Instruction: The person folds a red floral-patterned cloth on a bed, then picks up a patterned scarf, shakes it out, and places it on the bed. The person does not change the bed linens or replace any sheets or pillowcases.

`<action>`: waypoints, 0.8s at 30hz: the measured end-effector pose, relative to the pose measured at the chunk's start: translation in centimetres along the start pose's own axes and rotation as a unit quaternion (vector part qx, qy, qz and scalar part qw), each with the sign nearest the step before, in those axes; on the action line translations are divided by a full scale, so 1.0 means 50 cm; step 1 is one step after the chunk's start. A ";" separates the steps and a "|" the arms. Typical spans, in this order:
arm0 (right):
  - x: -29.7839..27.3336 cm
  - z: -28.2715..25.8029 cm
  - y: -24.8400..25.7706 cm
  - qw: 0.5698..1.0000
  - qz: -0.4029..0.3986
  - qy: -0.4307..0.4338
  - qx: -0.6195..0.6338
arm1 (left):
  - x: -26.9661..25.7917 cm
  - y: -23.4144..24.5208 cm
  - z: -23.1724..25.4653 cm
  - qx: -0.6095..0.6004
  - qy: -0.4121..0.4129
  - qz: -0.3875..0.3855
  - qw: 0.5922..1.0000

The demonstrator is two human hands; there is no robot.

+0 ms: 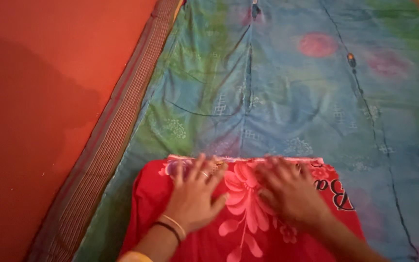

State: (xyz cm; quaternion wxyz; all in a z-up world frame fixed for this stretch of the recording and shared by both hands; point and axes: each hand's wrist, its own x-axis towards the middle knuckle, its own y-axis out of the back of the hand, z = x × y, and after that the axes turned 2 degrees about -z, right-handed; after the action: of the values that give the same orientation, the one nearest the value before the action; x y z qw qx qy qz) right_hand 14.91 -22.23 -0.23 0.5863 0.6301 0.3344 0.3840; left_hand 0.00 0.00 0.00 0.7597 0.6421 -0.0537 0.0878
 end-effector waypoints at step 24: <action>-0.115 0.046 -0.060 0.985 0.115 -0.125 -0.019 | -0.197 0.053 -0.170 0.039 0.340 -0.118 0.932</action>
State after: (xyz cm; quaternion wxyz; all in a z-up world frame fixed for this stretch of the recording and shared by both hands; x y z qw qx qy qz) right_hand 14.24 -28.08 -3.78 0.5876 0.6960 0.1766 0.3731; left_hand -10.42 8.15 -0.82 0.7120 0.6044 0.2872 0.2127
